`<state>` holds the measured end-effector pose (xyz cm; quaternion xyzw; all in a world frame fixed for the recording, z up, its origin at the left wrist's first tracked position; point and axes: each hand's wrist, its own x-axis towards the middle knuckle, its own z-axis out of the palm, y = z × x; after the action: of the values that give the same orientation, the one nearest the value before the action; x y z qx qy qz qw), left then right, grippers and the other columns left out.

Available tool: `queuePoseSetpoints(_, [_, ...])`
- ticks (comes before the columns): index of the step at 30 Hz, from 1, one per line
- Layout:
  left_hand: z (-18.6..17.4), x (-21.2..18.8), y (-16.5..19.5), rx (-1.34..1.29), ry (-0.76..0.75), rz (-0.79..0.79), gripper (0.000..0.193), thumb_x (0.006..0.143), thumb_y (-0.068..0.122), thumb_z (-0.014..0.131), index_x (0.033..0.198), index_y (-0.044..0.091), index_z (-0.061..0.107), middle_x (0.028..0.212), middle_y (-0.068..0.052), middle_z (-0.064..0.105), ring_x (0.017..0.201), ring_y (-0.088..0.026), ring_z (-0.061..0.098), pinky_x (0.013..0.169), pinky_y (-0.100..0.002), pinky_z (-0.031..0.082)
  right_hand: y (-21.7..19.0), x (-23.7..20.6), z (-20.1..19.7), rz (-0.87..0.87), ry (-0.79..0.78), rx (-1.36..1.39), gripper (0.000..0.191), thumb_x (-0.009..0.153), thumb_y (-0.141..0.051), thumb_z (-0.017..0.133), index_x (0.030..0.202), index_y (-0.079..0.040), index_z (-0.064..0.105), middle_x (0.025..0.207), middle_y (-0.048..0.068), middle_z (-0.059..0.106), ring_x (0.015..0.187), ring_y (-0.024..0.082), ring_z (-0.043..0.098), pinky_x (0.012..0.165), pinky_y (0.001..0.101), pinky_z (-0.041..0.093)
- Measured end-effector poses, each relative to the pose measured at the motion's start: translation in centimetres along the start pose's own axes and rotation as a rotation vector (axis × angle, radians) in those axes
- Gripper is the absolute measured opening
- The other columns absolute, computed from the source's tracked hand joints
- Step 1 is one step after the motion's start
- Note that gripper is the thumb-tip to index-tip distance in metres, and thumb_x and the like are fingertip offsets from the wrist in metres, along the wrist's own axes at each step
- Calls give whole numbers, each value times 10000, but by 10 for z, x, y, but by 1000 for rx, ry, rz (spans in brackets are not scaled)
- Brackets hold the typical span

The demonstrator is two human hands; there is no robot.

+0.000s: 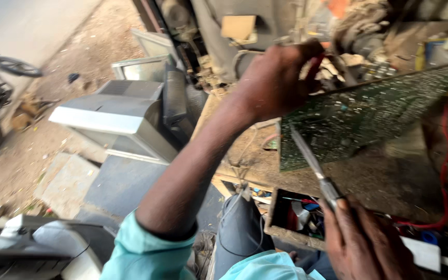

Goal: The person sits at an outdoor repair bench holding a large circuit board upright with one hand while soldering its underside with a soldering iron in the other hand. They briefly handle a small board and components from the workbench, then resume soldering different spots on the board and reposition it as they work.

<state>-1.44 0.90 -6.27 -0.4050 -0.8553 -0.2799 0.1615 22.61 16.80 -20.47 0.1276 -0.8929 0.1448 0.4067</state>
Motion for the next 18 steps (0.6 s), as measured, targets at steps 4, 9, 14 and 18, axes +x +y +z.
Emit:
queuePoseSetpoints(4, [12,8,-16,36,106,84,438,778,298,833,1158,148,674,926,-130,766,868,-358,747,715,-482,581,17,1,8,147,-264,-12,359,858,-169,817,1126,46,715,927,224,741,775,294,765,693,402,637])
queuePoseSetpoints(9, [27,7,-33,67,27,-53,211,887,275,727,1086,225,682,866,-81,780,823,-327,771,708,-483,594,26,-13,44,239,-345,-6,293,901,-100,762,1132,77,725,890,247,745,703,293,765,629,379,625])
queuePoseSetpoints(14, [38,0,-48,48,46,35,295,828,295,767,1080,231,628,856,-18,784,844,-292,789,719,-463,610,31,-43,74,180,-151,71,209,1069,-72,714,1190,97,695,955,248,725,823,281,760,703,317,621])
queuePoseSetpoints(18, [48,-2,-55,9,81,75,344,824,294,772,1112,234,594,848,-8,778,836,-272,794,711,-446,620,50,-67,95,201,-94,101,180,1115,-56,706,1171,114,685,971,245,718,864,278,756,740,314,622])
